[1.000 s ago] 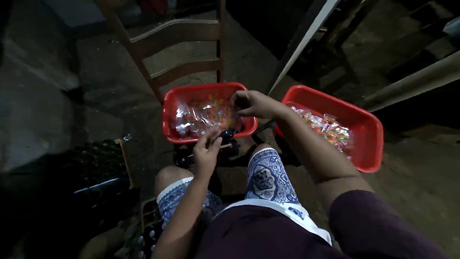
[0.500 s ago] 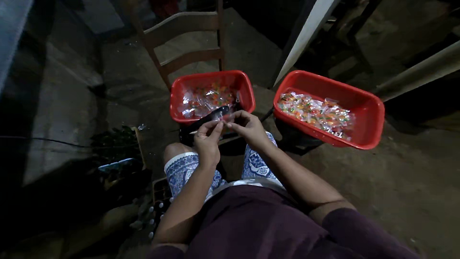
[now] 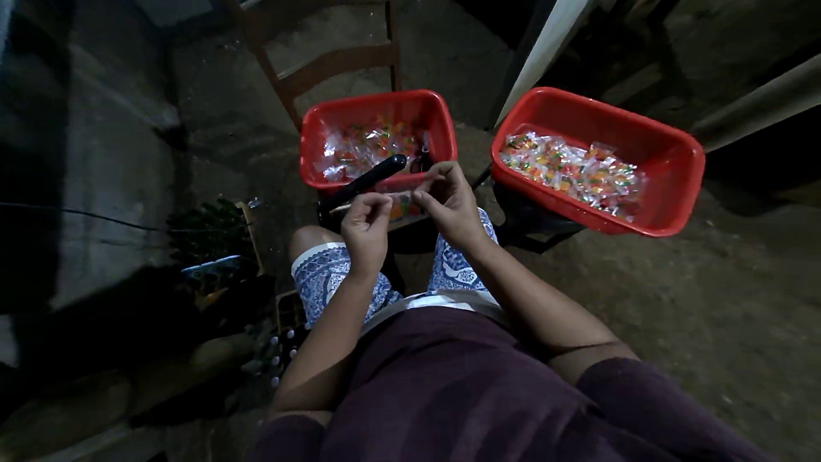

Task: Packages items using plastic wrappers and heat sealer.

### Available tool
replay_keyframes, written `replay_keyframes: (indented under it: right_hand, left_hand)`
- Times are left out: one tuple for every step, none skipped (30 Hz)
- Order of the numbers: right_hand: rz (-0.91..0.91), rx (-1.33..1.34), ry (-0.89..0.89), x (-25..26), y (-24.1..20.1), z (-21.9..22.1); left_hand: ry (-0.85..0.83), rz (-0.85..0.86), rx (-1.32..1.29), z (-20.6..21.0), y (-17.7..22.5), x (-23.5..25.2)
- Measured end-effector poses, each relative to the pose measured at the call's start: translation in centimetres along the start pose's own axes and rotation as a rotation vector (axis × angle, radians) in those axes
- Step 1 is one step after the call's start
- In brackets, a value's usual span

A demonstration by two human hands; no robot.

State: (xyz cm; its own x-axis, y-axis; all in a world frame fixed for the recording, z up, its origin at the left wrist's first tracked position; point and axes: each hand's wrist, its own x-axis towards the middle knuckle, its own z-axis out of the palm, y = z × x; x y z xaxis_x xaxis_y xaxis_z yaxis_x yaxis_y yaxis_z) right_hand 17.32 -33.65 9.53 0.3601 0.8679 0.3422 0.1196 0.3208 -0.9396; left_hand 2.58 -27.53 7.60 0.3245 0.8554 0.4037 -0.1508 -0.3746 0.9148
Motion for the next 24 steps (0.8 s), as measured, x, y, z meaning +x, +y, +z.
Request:
replay_keyframes:
  right_hand:
    - [-0.024, -0.03, -0.021, -0.2, 0.2, 0.0]
    - [-0.035, -0.051, -0.046, -0.3, 0.3, -0.1]
    - [-0.032, -0.064, -0.069, -0.4, 0.3, -0.2]
    - [-0.027, -0.068, -0.093, -0.5, 0.4, -0.4]
    - [-0.014, -0.07, -0.106, -0.5, 0.3, -0.4]
    - [0.001, -0.066, -0.107, -0.6, 0.3, -0.4]
    - [0.018, -0.059, -0.102, -0.6, 0.3, -0.4]
    - [0.032, -0.053, -0.093, -0.7, 0.2, -0.5]
    - [0.043, -0.052, -0.085, -0.7, 0.1, -0.5]
    - [0.052, -0.051, -0.082, -0.8, -0.1, -0.5]
    - [0.061, -0.051, -0.083, -0.8, -0.2, -0.5]
    - [0.067, -0.052, -0.086, -0.9, -0.3, -0.5]
    - [0.073, -0.049, -0.092, -0.9, -0.4, -0.5]
    - [0.078, -0.043, -0.097, -1.0, -0.4, -0.6]
    - [0.082, -0.037, -0.102, -1.0, -0.4, -0.6]
    - [0.086, -0.039, -0.107, -1.0, -0.3, -0.7]
    - [0.09, -0.045, -0.109, -1.0, -0.2, -0.7]
    - [0.095, -0.048, -0.111, -1.0, -0.1, -0.8]
    - [0.101, -0.049, -0.114, -1.0, -0.1, -0.9]
    - [0.106, -0.052, -0.116, -1.1, 0.0, -1.0]
    - [0.106, -0.052, -0.117, -1.2, 0.0, -1.0]
    - [0.106, -0.056, -0.12, -1.2, 0.0, -1.1]
    - [0.11, -0.063, -0.126, -1.2, -0.1, -1.2]
    - [0.114, -0.056, -0.129, -1.1, -0.1, -1.3]
  left_hand:
    - [-0.033, 0.032, 0.052, -0.1, 0.0, 0.0]
    - [-0.061, 0.049, 0.095, -0.2, 0.0, 0.0]
    - [-0.081, 0.056, 0.116, -0.3, 0.1, 0.0]
    - [-0.095, 0.059, 0.112, -0.4, 0.2, 0.0]
    - [-0.102, 0.054, 0.096, -0.4, 0.2, 0.0]
    - [-0.103, 0.045, 0.074, -0.3, 0.3, -0.1]
    - [-0.099, 0.029, 0.046, -0.3, 0.3, -0.1]
    - [-0.092, 0.005, 0.018, -0.2, 0.4, -0.2]
    - [-0.084, -0.016, -0.006, -0.1, 0.5, -0.3]
    - [-0.075, -0.031, -0.025, -0.1, 0.5, -0.4]
    - [-0.064, -0.041, -0.04, -0.1, 0.5, -0.4]
    - [-0.055, -0.046, -0.047, -0.1, 0.6, -0.5]
    - [-0.049, -0.049, -0.044, -0.1, 0.7, -0.5]
    - [-0.045, -0.049, -0.035, -0.1, 0.8, -0.5]
    - [-0.043, -0.046, -0.02, -0.1, 0.8, -0.5]
    - [-0.051, -0.036, 0.003, -0.1, 0.9, -0.6]
    - [-0.067, -0.025, 0.025, -0.2, 0.9, -0.5]
    - [-0.092, -0.016, 0.041, -0.3, 0.8, -0.5]
    - [-0.115, -0.009, 0.06, -0.4, 0.9, -0.4]
    - [-0.131, -0.005, 0.076, -0.5, 0.9, -0.3]
    - [-0.142, -0.001, 0.09, -0.5, 0.9, -0.2]
    - [-0.151, 0.008, 0.1, -0.6, 0.8, -0.2]
    - [-0.158, 0.02, 0.101, -0.6, 0.7, -0.2]
    - [-0.162, 0.026, 0.092, -0.6, 0.6, -0.2]
